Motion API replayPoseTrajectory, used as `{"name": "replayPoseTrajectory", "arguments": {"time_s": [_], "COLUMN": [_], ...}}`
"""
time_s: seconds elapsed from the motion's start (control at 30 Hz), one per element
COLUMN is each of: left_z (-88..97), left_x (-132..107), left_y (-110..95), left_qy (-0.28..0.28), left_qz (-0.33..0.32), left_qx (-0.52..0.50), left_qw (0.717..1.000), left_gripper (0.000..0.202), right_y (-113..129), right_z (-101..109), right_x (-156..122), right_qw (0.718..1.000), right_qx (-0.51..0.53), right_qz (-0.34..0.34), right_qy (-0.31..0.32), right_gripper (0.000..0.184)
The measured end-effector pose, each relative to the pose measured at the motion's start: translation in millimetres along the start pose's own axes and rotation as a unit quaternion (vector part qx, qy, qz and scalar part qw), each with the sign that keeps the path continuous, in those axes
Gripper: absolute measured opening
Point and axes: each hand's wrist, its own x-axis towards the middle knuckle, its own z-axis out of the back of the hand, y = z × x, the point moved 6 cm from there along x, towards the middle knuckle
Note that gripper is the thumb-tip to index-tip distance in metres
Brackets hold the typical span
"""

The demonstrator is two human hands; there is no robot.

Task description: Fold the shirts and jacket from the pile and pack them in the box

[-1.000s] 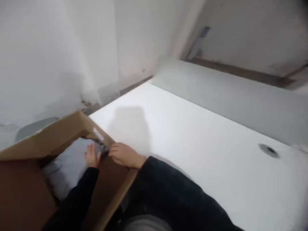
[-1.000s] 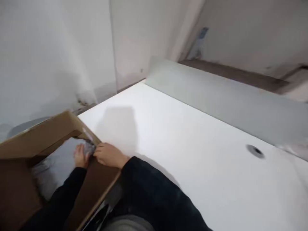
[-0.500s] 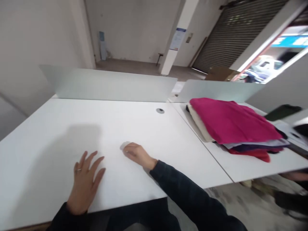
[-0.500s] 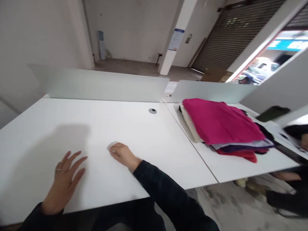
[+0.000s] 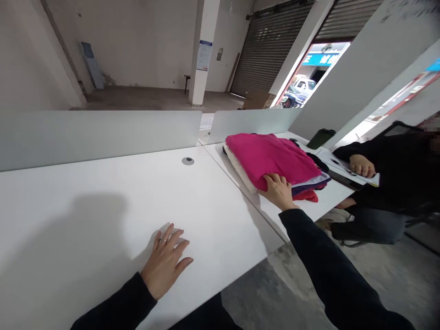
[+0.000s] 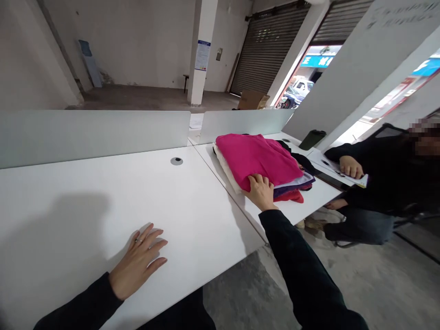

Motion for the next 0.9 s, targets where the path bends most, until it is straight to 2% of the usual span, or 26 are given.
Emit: {"name": "replayPoseTrajectory", "arguments": {"time_s": [0.07, 0.17, 0.23, 0.33, 0.4, 0.47, 0.53, 0.6, 0.63, 0.7, 0.73, 0.77, 0.8, 0.9], "left_z": [-7.8, -13.5, -14.2, -14.1, -13.9, -16.1, -21.5, -26.1, -26.4, -22.3, -18.7, -15.0, -12.1, -8.8], "left_x": [13.4, 29.3, 36.2, 42.6, 46.1, 49.5, 52.1, 52.6, 51.9, 48.4, 46.2, 43.9, 42.0, 37.6], "left_y": [-11.1, -26.1, -32.6, -34.0, -29.0, -20.2, -10.4, -1.9, 0.9, 0.8, -2.9, -9.2, -17.5, -42.0], "left_qy": [0.019, 0.042, 0.053, 0.064, 0.051, 0.029, 0.011, -0.007, -0.019, -0.040, -0.048, -0.050, -0.044, 0.008], "left_qz": [-0.008, -0.014, -0.004, 0.041, 0.088, 0.140, 0.183, 0.207, 0.209, 0.193, 0.173, 0.146, 0.112, 0.017], "left_qx": [-0.024, -0.075, -0.122, -0.209, -0.276, -0.354, -0.429, -0.455, -0.438, -0.355, -0.303, -0.251, -0.203, -0.104], "left_qw": [1.000, 0.996, 0.991, 0.975, 0.956, 0.924, 0.884, 0.866, 0.874, 0.914, 0.936, 0.956, 0.972, 0.994], "left_gripper": [0.028, 0.027, 0.029, 0.037, 0.044, 0.050, 0.054, 0.056, 0.056, 0.050, 0.046, 0.044, 0.043, 0.054], "right_y": [2.5, 8.4, 12.7, 32.6, 58.7, 95.8, 140.4, 182.4, 199.7, 221.8, 224.4, 220.8, 211.3, 164.5], "right_z": [-1.9, 2.8, 13.5, 42.5, 62.5, 73.8, 74.4, 68.7, 65.5, 60.8, 59.1, 57.2, 54.3, 36.5], "right_x": [4.1, 17.9, 28.8, 33.3, 20.9, -5.2, -41.6, -80.2, -97.0, -118.4, -120.0, -114.9, -104.0, -62.1], "right_qw": [0.999, 0.997, 0.997, 0.991, 0.982, 0.970, 0.952, 0.926, 0.907, 0.862, 0.847, 0.845, 0.859, 0.932], "right_qx": [0.009, 0.060, 0.075, 0.117, 0.158, 0.202, 0.252, 0.294, 0.317, 0.365, 0.384, 0.395, 0.394, 0.311], "right_qz": [0.026, 0.029, 0.020, 0.039, 0.070, 0.114, 0.173, 0.223, 0.245, 0.282, 0.286, 0.277, 0.254, 0.149], "right_qy": [0.021, 0.025, 0.013, -0.041, -0.075, -0.065, -0.004, 0.085, 0.132, 0.211, 0.230, 0.229, 0.208, 0.116], "right_gripper": [0.031, 0.025, 0.025, 0.023, 0.021, 0.018, 0.018, 0.020, 0.020, 0.019, 0.020, 0.021, 0.022, 0.024]}}
